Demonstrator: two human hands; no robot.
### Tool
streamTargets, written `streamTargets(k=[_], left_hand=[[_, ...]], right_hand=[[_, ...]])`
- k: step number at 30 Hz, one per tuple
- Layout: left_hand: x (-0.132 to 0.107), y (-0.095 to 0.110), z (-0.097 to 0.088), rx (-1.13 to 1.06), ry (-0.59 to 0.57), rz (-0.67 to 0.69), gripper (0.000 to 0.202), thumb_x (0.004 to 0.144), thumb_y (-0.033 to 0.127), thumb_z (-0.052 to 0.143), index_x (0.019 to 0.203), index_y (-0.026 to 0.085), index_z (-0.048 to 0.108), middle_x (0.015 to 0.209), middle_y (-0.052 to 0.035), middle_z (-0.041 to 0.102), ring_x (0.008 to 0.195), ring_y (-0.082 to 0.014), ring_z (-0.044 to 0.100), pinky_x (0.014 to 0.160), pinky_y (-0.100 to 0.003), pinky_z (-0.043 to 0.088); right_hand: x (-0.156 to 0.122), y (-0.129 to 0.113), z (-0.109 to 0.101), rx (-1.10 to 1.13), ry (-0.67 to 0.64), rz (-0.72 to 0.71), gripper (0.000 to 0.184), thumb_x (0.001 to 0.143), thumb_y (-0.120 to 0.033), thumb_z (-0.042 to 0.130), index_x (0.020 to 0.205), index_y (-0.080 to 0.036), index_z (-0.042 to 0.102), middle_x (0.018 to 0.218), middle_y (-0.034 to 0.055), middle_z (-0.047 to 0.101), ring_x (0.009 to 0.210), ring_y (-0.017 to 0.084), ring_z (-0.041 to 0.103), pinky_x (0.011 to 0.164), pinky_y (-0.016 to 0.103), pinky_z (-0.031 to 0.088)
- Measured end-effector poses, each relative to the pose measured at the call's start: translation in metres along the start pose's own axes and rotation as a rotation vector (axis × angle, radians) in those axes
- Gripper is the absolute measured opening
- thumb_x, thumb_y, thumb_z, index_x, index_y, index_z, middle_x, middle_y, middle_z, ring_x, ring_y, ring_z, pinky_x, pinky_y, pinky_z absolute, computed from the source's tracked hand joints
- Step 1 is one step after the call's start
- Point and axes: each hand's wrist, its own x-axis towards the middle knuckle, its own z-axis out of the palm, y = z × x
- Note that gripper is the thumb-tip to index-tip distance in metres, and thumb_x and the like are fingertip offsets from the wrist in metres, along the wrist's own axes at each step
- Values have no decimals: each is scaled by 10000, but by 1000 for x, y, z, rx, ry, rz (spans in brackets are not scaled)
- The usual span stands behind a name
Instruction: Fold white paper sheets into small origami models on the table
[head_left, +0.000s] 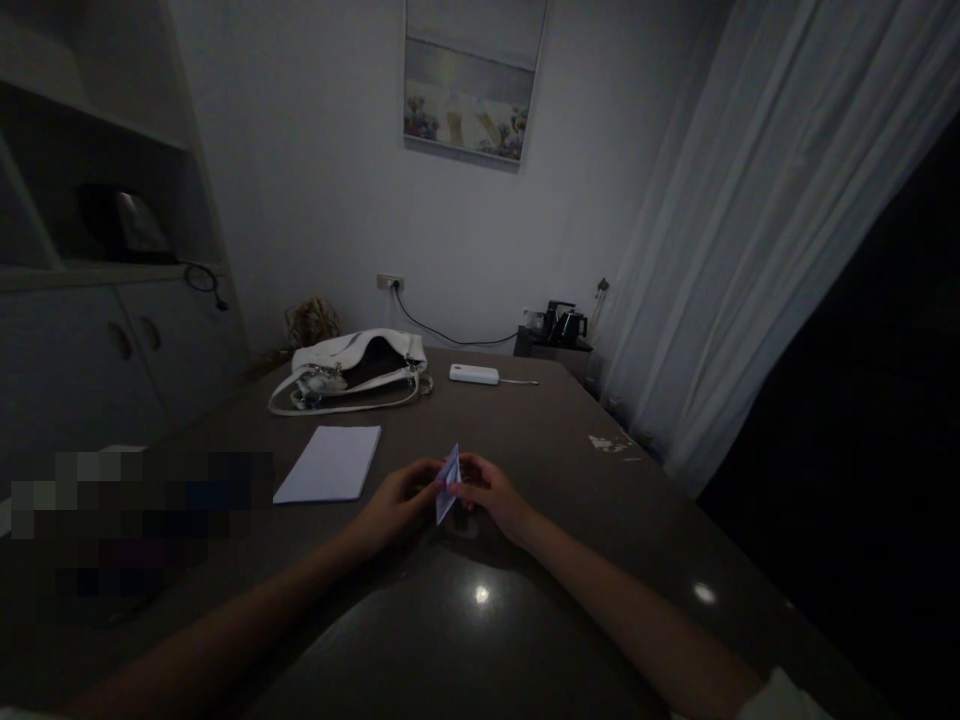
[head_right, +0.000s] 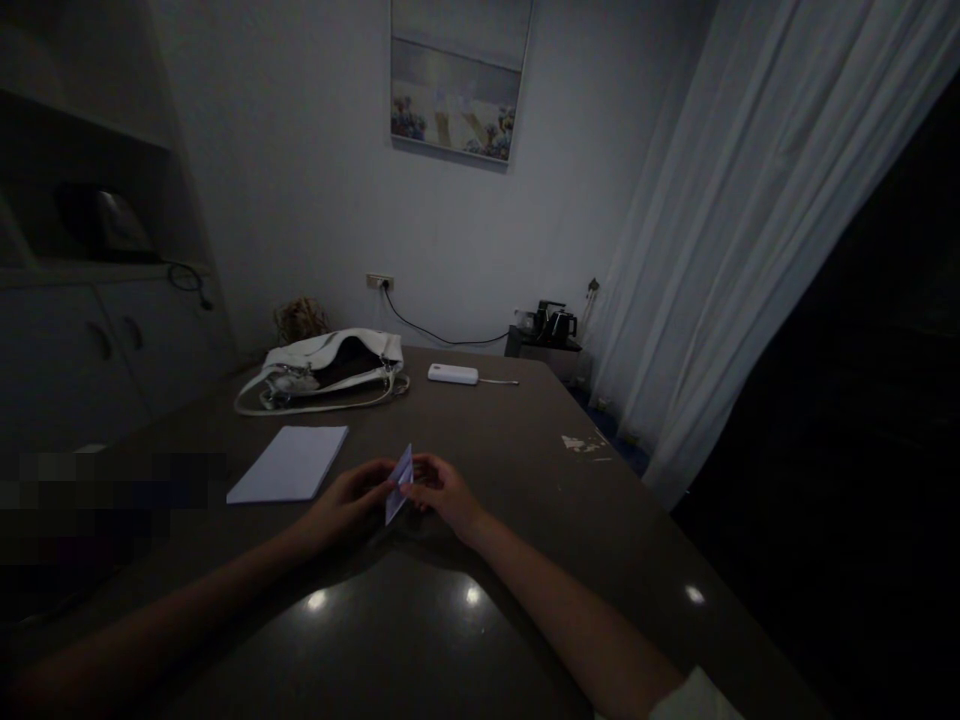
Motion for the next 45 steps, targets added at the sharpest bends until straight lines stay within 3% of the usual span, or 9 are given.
streamTargets(k=[7,31,45], left_hand=[[-1,10,2,-11,5,-36,329,808,380,556,1026,137,599,993,-91,677,945,-246,614,845,-372,467],[0,0,-1,-23,30,-45,353,812,412,546,1026,135,591,997,-86,666,917,-243,610,808,-335,464],[0,0,1,13,-20,-33,340,806,383,562,1049,147,549,940,-69,649,875,-212,618,758,-324,488]], right_hand=[[0,0,1,14,32,13,351,664,-255,699,989,-190,585,818,3,587,567,82,477,492,200,356],[3,6,-3,94,29,25,335,659,-220,677,983,-189,600,765,-9,592,519,67,445,474,191,330],[1,1,-1,34,34,-7,337,678,-292,685,978,-177,586,811,10,591,571,82,477,486,196,333]])
